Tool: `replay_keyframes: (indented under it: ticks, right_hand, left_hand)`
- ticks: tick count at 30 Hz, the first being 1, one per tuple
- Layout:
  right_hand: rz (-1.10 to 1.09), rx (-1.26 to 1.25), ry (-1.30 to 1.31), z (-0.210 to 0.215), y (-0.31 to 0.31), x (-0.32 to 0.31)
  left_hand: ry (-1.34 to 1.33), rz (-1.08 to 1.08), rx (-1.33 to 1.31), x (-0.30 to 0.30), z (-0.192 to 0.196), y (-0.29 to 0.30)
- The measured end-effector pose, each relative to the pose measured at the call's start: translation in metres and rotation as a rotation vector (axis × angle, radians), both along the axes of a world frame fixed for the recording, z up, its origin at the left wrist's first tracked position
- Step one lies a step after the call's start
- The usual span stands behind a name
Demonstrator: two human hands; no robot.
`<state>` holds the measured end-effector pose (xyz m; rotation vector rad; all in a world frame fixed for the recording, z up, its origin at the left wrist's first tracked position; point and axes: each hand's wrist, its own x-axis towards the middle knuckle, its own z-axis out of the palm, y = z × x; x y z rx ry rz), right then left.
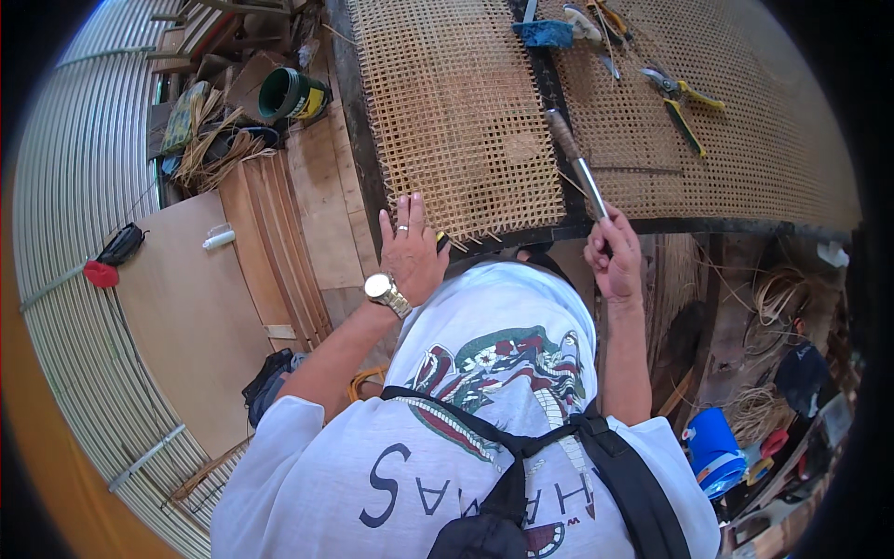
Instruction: Repairing and securing rattan weaving on a furniture frame using a punch and screwdriver.
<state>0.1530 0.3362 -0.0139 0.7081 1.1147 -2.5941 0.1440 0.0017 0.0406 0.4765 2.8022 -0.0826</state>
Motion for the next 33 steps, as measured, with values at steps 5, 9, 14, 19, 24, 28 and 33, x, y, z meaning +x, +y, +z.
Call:
replay_keyframes:
  ticks: [5,9,14,19,24,28,33]
  right_hand:
    - [0.037,-0.055,-0.006,0.003,-0.026,0.011]
    - [0.07,-0.06,0.005,0.005,-0.027,0.021]
    - [0.012,-0.019,-0.043,0.007,-0.013,0.054]
    - [-0.077,0.004,-0.081,0.002,0.007,0.103]
    - [-0.152,0.035,-0.11,0.009,0.005,0.144]
    - [-0.119,0.058,-0.119,0.021,-0.008,0.172]
    - [-0.002,0.086,-0.097,0.041,-0.032,0.204]
  left_hand:
    - [-0.009,0.014,0.032,0.018,0.004,0.002]
    - [-0.019,0.032,0.065,0.04,0.006,0.01]
    - [0.073,0.061,0.137,0.063,-0.004,0.017]
    - [0.143,0.068,0.227,0.065,-0.022,0.006]
    - [0.227,0.053,0.304,0.072,-0.031,0.0]
    - [0.304,0.06,0.285,0.075,-0.037,-0.001]
    - [0.321,0.145,0.352,0.072,-0.045,-0.001]
